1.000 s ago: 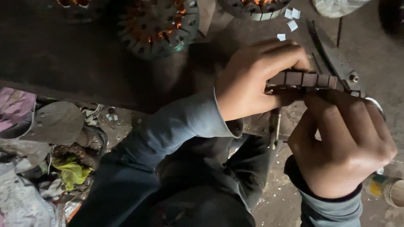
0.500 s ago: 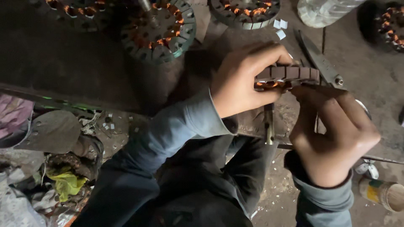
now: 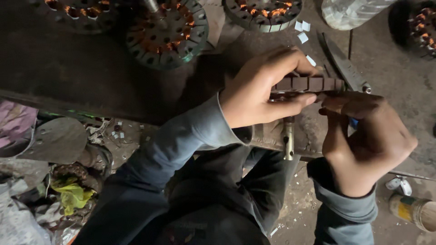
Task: The person is assembling a circular electrical component, likely a stator, by inserting small white rectangular pieces into slots between copper windings. They use a blue-handled screwdriver to push the pieces into place and a metal tool to hold the component steady.
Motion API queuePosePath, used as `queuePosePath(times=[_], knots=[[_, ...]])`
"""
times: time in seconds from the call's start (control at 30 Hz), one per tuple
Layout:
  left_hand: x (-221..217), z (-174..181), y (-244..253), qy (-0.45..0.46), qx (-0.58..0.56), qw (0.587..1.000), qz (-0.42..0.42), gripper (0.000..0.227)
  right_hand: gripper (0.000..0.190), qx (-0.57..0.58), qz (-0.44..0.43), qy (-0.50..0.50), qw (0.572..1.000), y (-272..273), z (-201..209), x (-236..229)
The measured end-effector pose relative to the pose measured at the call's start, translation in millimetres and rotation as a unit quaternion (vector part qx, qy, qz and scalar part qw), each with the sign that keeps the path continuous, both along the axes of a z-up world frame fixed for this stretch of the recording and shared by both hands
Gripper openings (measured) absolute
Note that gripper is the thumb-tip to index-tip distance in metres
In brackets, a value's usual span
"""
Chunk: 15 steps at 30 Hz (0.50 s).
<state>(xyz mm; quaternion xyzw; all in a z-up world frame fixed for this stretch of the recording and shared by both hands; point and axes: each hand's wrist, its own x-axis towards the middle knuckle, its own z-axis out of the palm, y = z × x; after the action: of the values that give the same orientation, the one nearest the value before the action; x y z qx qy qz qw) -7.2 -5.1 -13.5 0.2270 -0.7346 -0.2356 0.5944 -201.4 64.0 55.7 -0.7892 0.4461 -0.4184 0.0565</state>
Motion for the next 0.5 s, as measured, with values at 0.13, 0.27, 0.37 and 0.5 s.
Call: queuePosePath(times=[0.13,0.27,0.37,0.5], knots=[[-1.8,-3.2,-5.8,-0.015,-0.019,1.000,-0.004,0.038,0.023,-0.062,-0.012,0.135,0.989,0.1,4.5,-2.5],[-1.7,-3.5,-3.1,-0.008,-0.006,1.000,-0.017,0.038,0.024,-0.098,-0.043,0.217,0.970,3.4,8.9,0.3],[1.8,-2.5,-1.7,-0.010,-0.010,1.000,-0.012,0.039,0.026,-0.129,-0.060,0.258,0.956,4.4,11.0,6.7],[1.0,-2.1,-0.8,-0.002,-0.016,1.000,-0.006,0.038,0.024,-0.095,-0.086,0.241,0.962,0.7,13.6,11.6]])
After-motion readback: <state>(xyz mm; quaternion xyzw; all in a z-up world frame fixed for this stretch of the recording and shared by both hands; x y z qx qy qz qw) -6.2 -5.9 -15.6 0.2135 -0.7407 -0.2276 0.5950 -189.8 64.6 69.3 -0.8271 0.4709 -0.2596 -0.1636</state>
